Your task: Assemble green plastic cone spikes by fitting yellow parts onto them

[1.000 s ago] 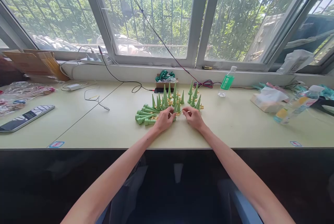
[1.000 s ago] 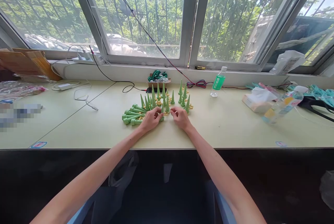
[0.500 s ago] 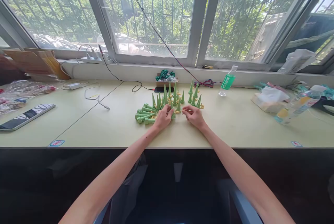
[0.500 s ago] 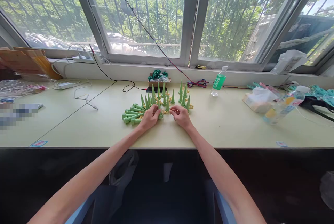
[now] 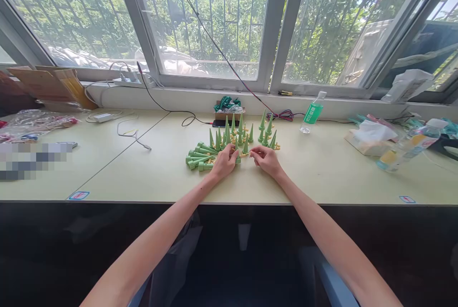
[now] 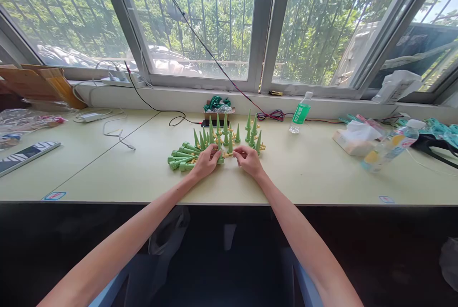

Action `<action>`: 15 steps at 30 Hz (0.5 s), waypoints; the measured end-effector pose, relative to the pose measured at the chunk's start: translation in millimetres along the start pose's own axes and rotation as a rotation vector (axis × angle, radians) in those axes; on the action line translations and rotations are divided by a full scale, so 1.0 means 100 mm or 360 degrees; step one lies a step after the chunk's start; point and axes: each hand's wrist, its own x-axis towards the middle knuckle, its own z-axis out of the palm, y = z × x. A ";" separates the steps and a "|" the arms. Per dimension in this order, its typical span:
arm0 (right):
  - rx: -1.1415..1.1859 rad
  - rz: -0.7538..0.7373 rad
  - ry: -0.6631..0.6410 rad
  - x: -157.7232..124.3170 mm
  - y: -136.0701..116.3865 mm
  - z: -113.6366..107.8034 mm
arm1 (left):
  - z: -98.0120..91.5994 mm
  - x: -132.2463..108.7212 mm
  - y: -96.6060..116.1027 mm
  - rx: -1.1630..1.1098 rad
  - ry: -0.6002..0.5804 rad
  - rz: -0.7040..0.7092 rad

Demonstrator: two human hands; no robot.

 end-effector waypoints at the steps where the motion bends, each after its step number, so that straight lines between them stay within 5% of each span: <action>1: -0.0002 -0.0010 -0.0007 0.00 0.00 0.00 | 0.00 0.00 0.00 0.0007 0.0001 0.0003; 15: -0.0024 -0.0013 -0.0073 -0.01 0.00 0.00 | 0.00 0.00 0.01 0.0007 -0.0026 0.0043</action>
